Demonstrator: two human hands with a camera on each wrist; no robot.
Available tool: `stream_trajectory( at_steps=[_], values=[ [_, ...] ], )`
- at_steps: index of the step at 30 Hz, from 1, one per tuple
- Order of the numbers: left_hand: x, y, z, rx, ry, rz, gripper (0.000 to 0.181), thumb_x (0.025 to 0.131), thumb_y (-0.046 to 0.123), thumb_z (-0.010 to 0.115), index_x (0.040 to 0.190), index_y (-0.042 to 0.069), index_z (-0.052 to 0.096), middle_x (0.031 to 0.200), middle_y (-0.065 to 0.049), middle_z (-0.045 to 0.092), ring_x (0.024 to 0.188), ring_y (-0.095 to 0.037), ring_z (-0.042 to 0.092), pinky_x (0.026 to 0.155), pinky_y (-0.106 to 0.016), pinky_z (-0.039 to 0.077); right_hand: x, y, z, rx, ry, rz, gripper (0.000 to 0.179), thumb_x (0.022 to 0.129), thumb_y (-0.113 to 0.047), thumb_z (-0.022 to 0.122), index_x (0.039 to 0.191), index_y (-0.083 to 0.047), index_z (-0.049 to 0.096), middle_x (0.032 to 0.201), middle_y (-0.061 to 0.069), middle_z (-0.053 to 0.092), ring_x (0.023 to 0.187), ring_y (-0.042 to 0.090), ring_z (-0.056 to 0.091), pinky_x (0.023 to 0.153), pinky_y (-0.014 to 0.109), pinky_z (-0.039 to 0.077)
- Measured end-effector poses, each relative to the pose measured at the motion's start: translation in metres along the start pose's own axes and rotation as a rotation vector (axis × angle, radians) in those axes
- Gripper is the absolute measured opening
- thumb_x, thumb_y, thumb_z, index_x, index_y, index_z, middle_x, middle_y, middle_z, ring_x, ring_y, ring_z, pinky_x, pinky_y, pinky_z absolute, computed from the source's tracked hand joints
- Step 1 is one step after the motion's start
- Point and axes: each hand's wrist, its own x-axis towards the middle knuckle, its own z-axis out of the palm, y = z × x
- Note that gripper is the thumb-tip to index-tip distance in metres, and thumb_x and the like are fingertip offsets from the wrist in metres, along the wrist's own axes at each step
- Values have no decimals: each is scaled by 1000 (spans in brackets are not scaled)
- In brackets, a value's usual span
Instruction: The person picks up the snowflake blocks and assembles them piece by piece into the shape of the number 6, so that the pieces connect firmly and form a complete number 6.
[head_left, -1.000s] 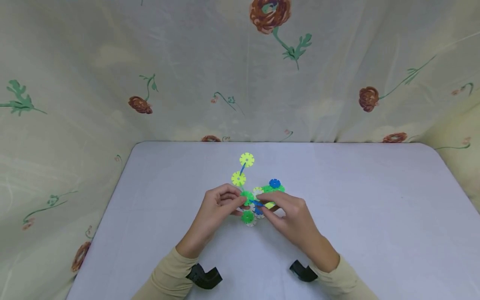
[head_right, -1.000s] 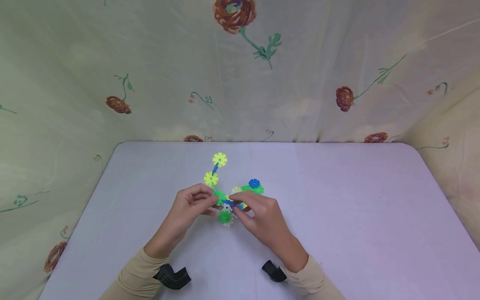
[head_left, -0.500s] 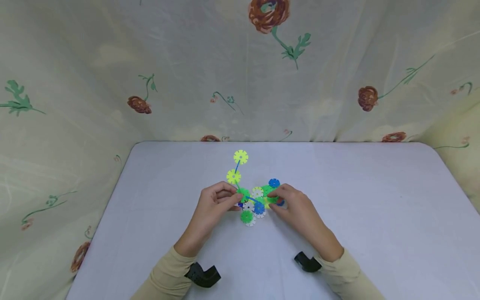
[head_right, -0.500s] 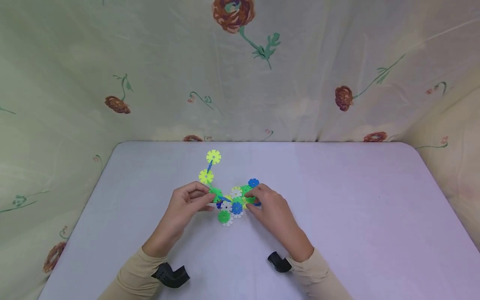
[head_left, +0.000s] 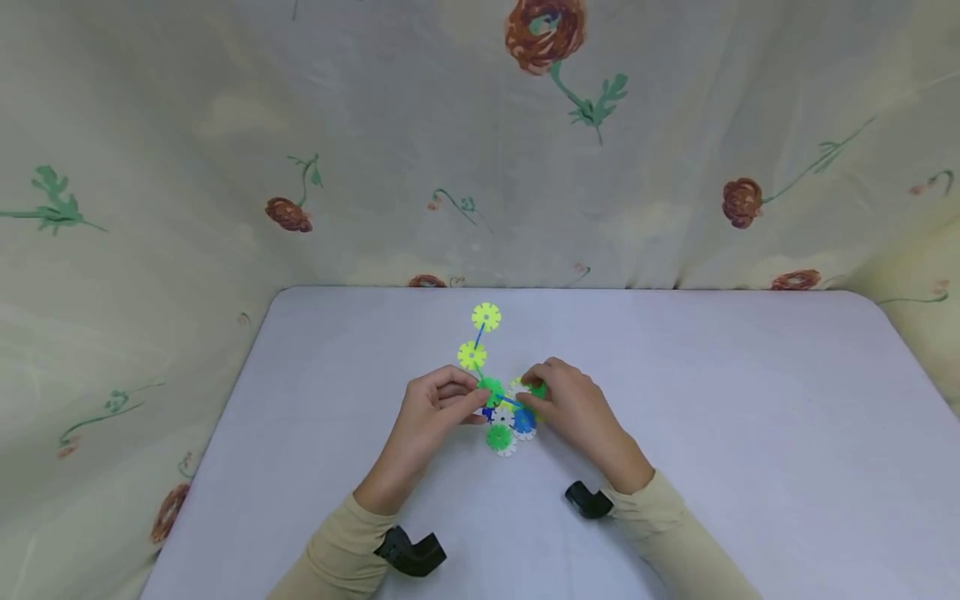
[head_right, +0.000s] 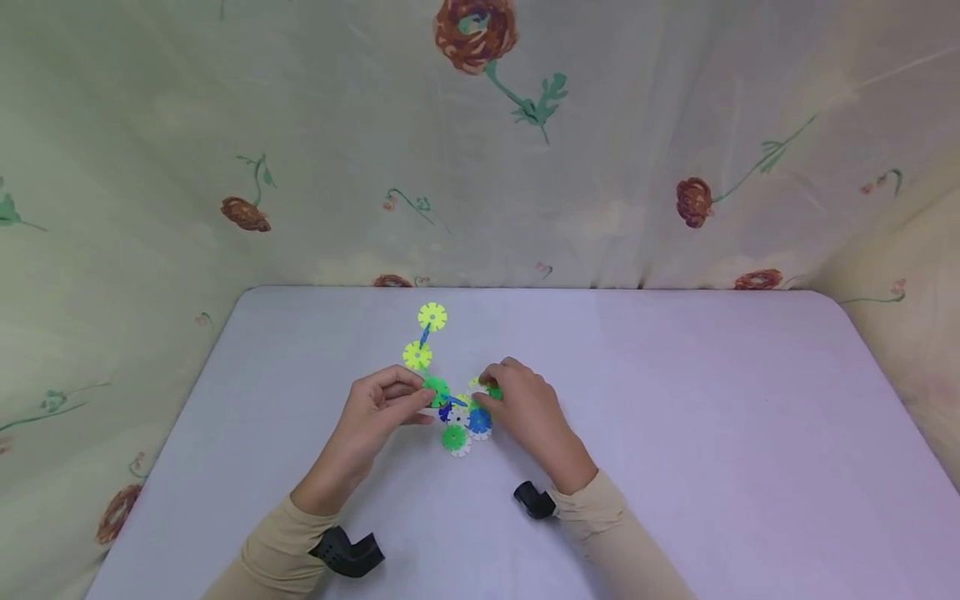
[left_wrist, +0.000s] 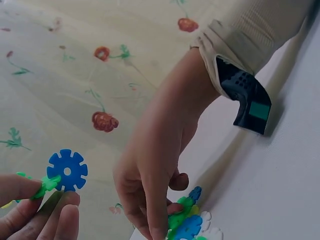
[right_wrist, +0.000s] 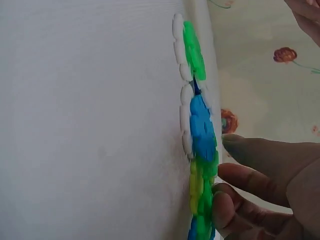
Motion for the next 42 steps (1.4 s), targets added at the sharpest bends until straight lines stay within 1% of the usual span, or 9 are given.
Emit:
stream_trajectory(
  at_steps=[9, 16, 18, 22, 27, 29, 33, 36, 42],
  values=[
    [0, 0, 2, -26, -17, 16, 17, 96, 7, 72, 105, -6, 65, 104, -27, 69, 81, -11, 73, 82, -44, 65, 5, 1, 3, 179, 6, 76, 13, 88, -15, 83, 92, -9, 72, 84, 3, 72, 70, 13, 60, 64, 27, 50],
    [0, -3, 2, -30, -11, 17, 17, 96, 6, 72, 105, -6, 65, 102, -22, 70, 82, -12, 73, 83, -46, 64, 9, -4, 10, 108, 0, 92, 18, 85, -15, 85, 93, -5, 72, 87, 7, 71, 76, 17, 62, 70, 31, 53],
    [-1, -3, 2, -30, -10, 15, 17, 96, 7, 72, 105, -6, 65, 100, -19, 71, 82, -12, 73, 82, -43, 65, 11, -6, 11, 93, 8, 103, 19, 85, -14, 85, 94, -5, 72, 89, 8, 71, 79, 19, 63, 72, 33, 55],
    [-1, -3, 2, -28, -12, 15, 17, 96, 7, 72, 105, -6, 66, 98, -15, 71, 82, -12, 73, 79, -36, 65, 12, -7, 9, 100, 6, 128, 25, 85, -16, 86, 101, -3, 72, 94, 10, 72, 83, 21, 65, 75, 37, 58],
    [-1, -3, 2, -22, -7, 11, 17, 96, 7, 73, 105, -6, 66, 98, -16, 72, 83, -13, 73, 81, -41, 65, 11, -4, 8, 152, -3, 138, 23, 86, -15, 85, 100, -5, 71, 92, 9, 72, 79, 19, 64, 70, 32, 56],
    [-1, -2, 2, -21, 6, 5, 17, 95, 6, 73, 105, -6, 67, 100, -20, 72, 82, -14, 73, 82, -44, 65, 9, -1, 7, 212, -1, 140, 19, 87, -14, 83, 99, -6, 70, 90, 7, 73, 75, 17, 64, 64, 29, 55],
    [-1, -2, 1, -11, 30, 3, 16, 94, 6, 74, 104, -6, 70, 101, -22, 75, 81, -13, 74, 82, -41, 65, 1, 6, 1, 384, 25, 103, 16, 90, -15, 81, 99, -8, 70, 89, 6, 76, 72, 13, 68, 58, 26, 56],
    [-1, -2, 0, -9, 47, 5, 15, 94, 7, 75, 103, -4, 72, 101, -19, 76, 81, -13, 75, 79, -34, 65, -8, 10, -6, 542, 44, 69, 19, 89, -18, 82, 100, -7, 72, 91, 7, 77, 77, 12, 71, 62, 29, 60],
    [0, -1, -3, -30, 72, 21, 15, 94, 7, 75, 103, -4, 72, 97, -12, 76, 82, -15, 75, 77, -33, 65, -30, 10, -19, 797, 18, 23, 21, 91, -14, 80, 104, 1, 71, 92, 0, 78, 82, 18, 77, 69, 41, 65]
  ],
)
